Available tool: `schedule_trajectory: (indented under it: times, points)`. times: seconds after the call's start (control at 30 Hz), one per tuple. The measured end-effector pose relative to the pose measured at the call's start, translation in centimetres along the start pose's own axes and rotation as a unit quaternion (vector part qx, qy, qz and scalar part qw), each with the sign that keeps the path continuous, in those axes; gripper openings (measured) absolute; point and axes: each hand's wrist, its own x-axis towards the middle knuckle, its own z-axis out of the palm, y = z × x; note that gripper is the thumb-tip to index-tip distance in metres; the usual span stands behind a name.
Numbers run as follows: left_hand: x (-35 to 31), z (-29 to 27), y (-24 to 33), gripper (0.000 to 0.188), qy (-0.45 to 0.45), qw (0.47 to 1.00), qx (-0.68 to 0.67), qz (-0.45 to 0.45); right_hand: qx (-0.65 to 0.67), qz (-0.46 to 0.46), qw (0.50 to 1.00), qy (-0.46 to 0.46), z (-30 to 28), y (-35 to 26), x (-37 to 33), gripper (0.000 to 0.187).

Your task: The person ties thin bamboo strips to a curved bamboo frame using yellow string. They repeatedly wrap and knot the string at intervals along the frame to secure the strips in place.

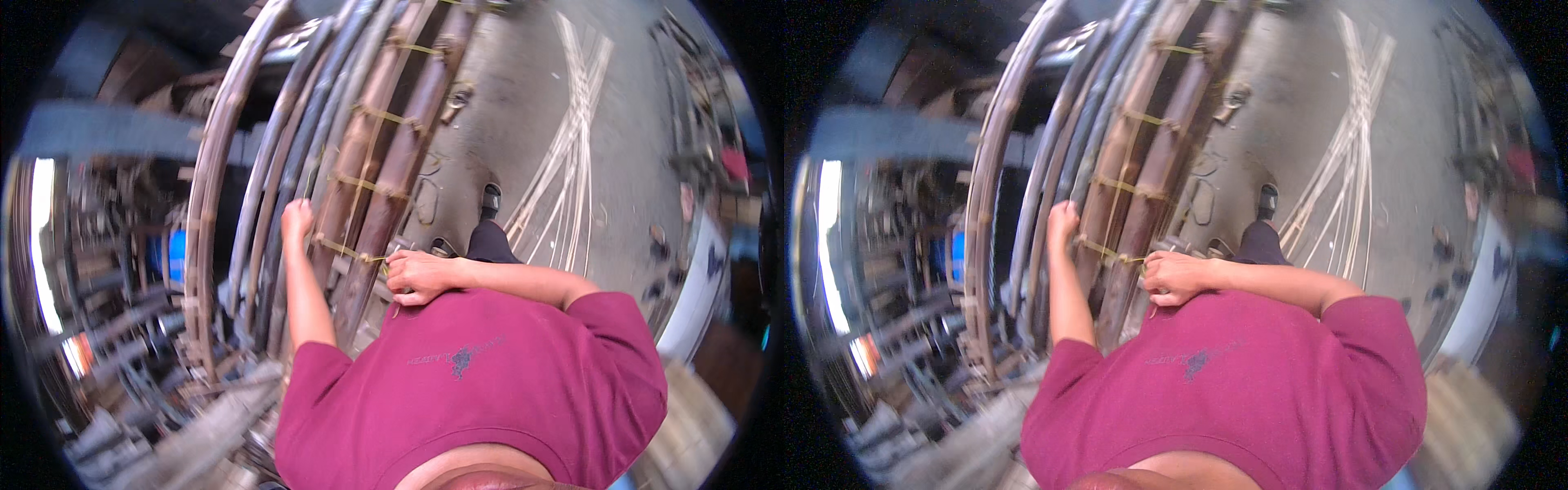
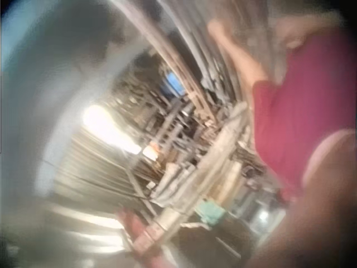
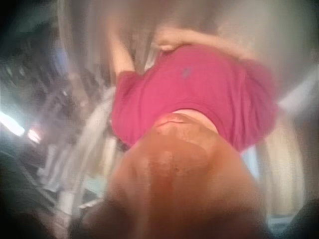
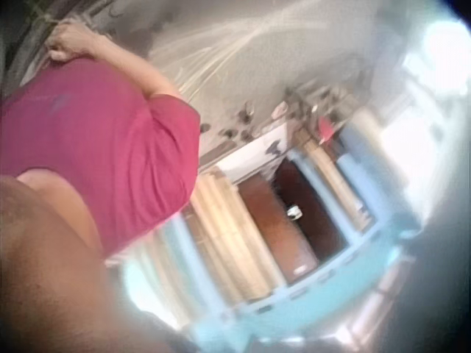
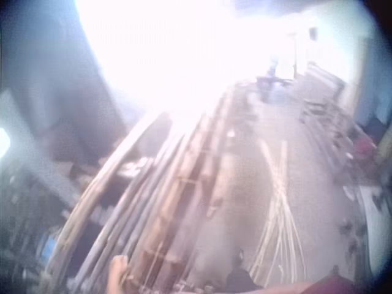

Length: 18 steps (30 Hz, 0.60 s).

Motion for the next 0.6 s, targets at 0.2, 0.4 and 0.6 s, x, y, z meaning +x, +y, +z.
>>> schedule_trajectory:
  times: [0.2,0.4,0.6]
  points:
    - [0.5,-7.2,21.4,0.046,0.041,0.989,-0.070,0.125,-0.067,0.285,0.935,0.203,-4.5,7.4,-11.3,0.029]
    - [0.9,5.1,45.9,0.026,-0.098,0.907,-0.230,0.338,-0.006,0.493,0.813,0.309,-12.2,19.2,-29.9,0.028]
    - [0.2,31.3,59.4,0.042,-0.400,0.787,-0.042,0.467,0.037,0.692,0.566,0.448,-16.0,41.4,-53.9,0.028]
